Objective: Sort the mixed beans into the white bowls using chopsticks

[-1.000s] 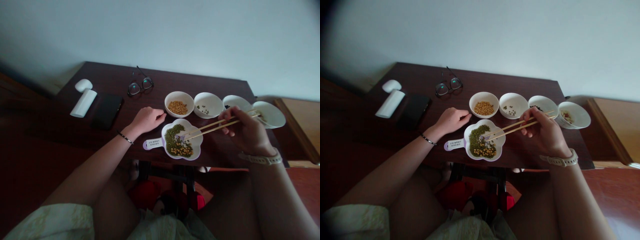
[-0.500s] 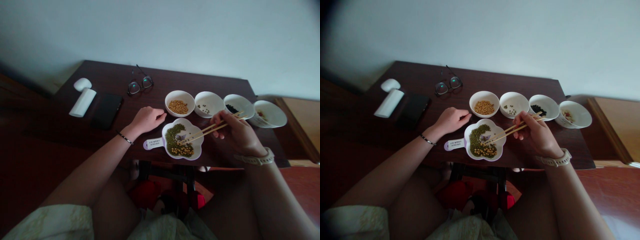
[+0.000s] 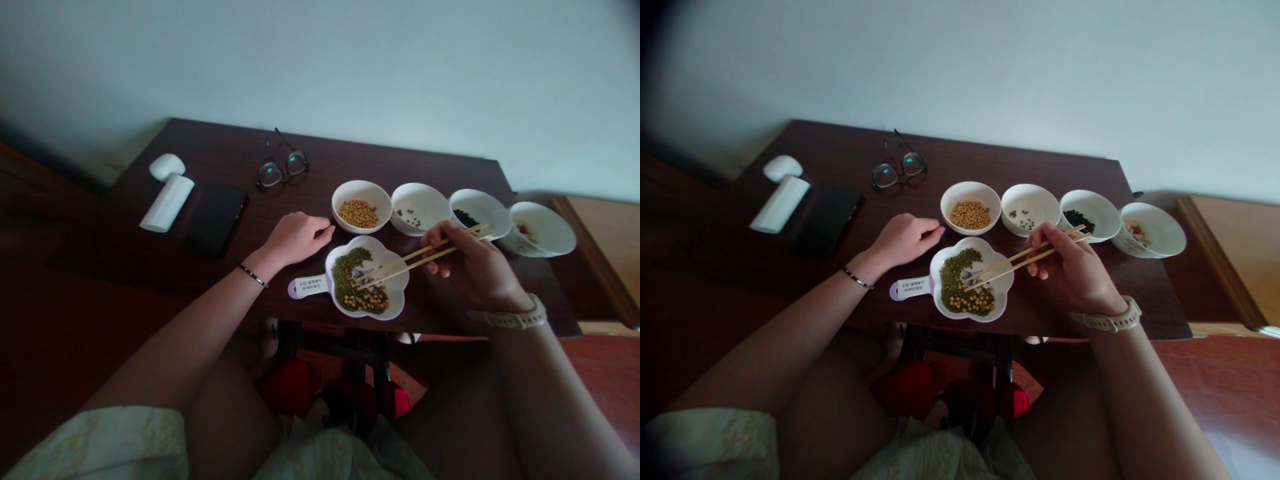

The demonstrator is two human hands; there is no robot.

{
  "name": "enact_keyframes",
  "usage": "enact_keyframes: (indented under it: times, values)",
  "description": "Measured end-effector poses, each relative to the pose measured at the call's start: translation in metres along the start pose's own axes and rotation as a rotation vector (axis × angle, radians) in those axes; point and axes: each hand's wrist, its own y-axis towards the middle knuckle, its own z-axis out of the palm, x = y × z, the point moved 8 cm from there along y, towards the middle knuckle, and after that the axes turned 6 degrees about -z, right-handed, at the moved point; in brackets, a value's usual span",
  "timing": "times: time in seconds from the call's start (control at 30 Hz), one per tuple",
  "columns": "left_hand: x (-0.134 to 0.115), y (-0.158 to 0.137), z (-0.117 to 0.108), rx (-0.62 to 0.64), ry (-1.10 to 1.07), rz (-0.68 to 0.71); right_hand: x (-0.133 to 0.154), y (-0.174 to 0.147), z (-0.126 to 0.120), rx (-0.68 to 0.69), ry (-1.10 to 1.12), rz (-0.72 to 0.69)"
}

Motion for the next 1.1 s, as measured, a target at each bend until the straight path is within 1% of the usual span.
enact_keyframes:
  times: [0.27, 0.6, 0.93, 1.1]
  values:
    - [0.0, 0.0, 0.001, 0.012, -0.009, -0.008, -0.003, -0.001, 0.006, 0.011, -0.007, 0.012]
    - [0.001, 0.0, 0.001, 0.005, -0.011, -0.006, 0.0, 0.002, -0.003, -0.021, 0.009, 0.006]
    - [0.001, 0.0, 0.001, -0.007, -0.029, -0.001, -0.001, 0.001, -0.006, -0.028, -0.035, -0.003]
    - [0.0, -0.001, 0.001, -0.008, -0.005, 0.011, 0.004, 0.001, -0.011, -0.073, 0.004, -0.032]
